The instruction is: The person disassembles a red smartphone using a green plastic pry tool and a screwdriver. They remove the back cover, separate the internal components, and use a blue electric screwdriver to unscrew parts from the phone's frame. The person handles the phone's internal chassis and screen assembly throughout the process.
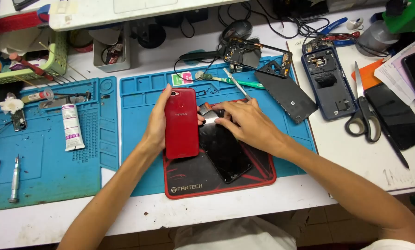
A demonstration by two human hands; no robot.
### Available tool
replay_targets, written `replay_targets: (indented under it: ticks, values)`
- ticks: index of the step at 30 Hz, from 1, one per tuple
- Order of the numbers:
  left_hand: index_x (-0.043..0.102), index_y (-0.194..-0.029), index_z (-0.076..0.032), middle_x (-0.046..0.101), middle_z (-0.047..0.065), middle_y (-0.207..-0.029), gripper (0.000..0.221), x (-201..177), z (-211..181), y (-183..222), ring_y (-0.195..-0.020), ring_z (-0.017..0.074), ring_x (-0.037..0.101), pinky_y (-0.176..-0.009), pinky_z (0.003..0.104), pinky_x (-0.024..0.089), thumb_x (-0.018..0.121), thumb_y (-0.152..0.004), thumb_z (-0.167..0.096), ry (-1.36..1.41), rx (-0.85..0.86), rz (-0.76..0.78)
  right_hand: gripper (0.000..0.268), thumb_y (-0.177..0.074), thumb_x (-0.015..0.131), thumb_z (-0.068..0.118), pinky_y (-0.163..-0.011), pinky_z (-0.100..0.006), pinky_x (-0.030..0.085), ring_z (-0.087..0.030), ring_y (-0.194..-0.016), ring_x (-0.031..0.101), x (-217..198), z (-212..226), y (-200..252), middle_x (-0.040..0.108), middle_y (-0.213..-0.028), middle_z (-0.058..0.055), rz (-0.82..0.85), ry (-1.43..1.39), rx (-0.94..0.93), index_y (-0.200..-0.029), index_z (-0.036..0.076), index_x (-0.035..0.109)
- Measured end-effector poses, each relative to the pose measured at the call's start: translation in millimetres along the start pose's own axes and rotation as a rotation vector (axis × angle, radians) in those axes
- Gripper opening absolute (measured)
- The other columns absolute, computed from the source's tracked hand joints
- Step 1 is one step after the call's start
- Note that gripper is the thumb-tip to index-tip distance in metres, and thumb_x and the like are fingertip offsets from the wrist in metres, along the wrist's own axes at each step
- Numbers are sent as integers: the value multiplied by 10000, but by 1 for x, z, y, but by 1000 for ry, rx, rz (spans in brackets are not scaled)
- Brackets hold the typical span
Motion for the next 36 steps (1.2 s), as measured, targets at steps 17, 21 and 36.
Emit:
replay_targets:
  ticks: [17, 21, 36]
  values:
    - [719, -1144, -81, 788, 184, -973, 614, -14, 6, 1, -790, 310, 787, -666, 385, 618, 463, -957, -606, 142, 64, 51, 265, -957, 644, 89, -819, -369, 537, -225, -958, 697, -8, -8, 9, 595, -947, -18, -114, 191, -37, -1219, 123, 664]
    - [718, -1150, -78, 786, 184, -997, 599, -12, 6, 4, -807, 312, 785, -682, 395, 616, 487, -949, -593, 172, 71, 43, 235, -932, 624, 13, -715, -342, 618, -272, -918, 729, -14, -9, 9, 569, -926, -56, -161, 54, 16, -1155, 60, 679]
    - [720, -1163, -105, 790, 159, -1002, 625, -15, 7, 3, -803, 299, 785, -681, 389, 618, 464, -923, -623, 148, 44, 20, 167, -1024, 632, 185, -740, -428, 619, -359, -983, 731, -15, -12, 5, 656, -880, -136, -134, -74, 119, -1126, 55, 654]
Point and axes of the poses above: each hand's wrist, its own y-axis away from the middle knuckle, its own x-axis out of the palm, z = x × y, the point moved 6 cm from there along -y, towards the middle knuckle
